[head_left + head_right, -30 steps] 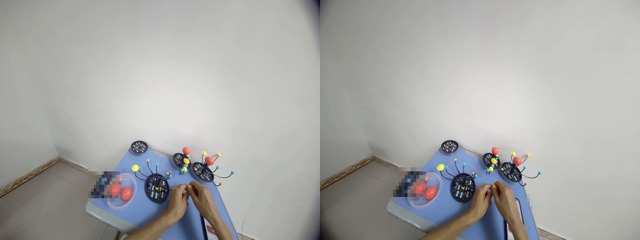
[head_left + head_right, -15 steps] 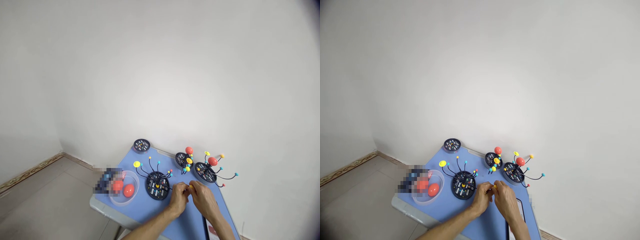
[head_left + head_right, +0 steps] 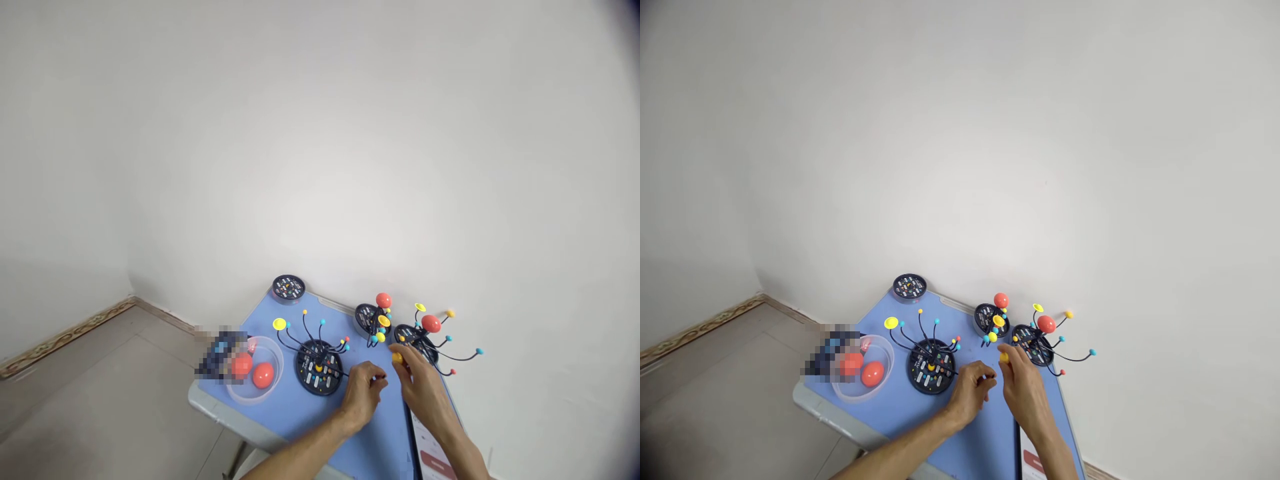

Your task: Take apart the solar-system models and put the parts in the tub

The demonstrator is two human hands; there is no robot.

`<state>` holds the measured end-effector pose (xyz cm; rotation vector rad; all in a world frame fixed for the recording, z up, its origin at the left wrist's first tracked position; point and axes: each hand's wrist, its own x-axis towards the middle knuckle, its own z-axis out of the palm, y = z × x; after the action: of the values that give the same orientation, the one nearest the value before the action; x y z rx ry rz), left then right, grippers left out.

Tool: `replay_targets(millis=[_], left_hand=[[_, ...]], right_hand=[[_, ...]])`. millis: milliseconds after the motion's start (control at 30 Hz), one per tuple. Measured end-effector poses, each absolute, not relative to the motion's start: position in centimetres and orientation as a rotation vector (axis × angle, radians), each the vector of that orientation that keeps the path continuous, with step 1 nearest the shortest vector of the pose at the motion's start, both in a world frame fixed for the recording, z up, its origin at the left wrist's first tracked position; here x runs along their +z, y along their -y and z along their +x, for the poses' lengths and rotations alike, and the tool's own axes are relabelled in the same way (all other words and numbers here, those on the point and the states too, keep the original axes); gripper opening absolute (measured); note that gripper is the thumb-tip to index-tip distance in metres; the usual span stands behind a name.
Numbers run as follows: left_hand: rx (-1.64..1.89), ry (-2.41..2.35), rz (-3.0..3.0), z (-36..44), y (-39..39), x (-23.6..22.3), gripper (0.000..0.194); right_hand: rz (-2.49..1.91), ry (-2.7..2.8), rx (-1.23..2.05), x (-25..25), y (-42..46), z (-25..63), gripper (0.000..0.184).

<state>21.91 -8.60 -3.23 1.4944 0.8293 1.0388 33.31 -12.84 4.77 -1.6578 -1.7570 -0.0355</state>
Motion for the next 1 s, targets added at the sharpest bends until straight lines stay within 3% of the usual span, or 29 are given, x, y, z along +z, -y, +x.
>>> replay_targets(millis=[267,467,667,867,1000], left_hand=[[1.119,-0.845,1.825,19.1,10.5,-2.9,0.041],[1.233,-0.885,2.045,9.9,14.9,-4.0,0.024],[1.406,-1.169,2.064,0.9,16.4,-6.4,0.032],[1.53,-1.183,2.046,-2.0,15.7,-9.3,0.028],[1.525,-1.182,2.01,-2.0,15.7,-8.8,0.029]], right_hand=[[-1.629,1.553,0.335,8.2,14.1,28.8,0.04],[-1.43,1.856,0.443,7.9,12.4,19.6,0.03],[-1.644,2.201,0.318,4.1,8.9,11.1,0.021],[-1.881,2.382,0.132,3.6,7.6,7.5,0.025],[-1.866,2.351,0.151,3.5,7.3,8.1,0.026]])
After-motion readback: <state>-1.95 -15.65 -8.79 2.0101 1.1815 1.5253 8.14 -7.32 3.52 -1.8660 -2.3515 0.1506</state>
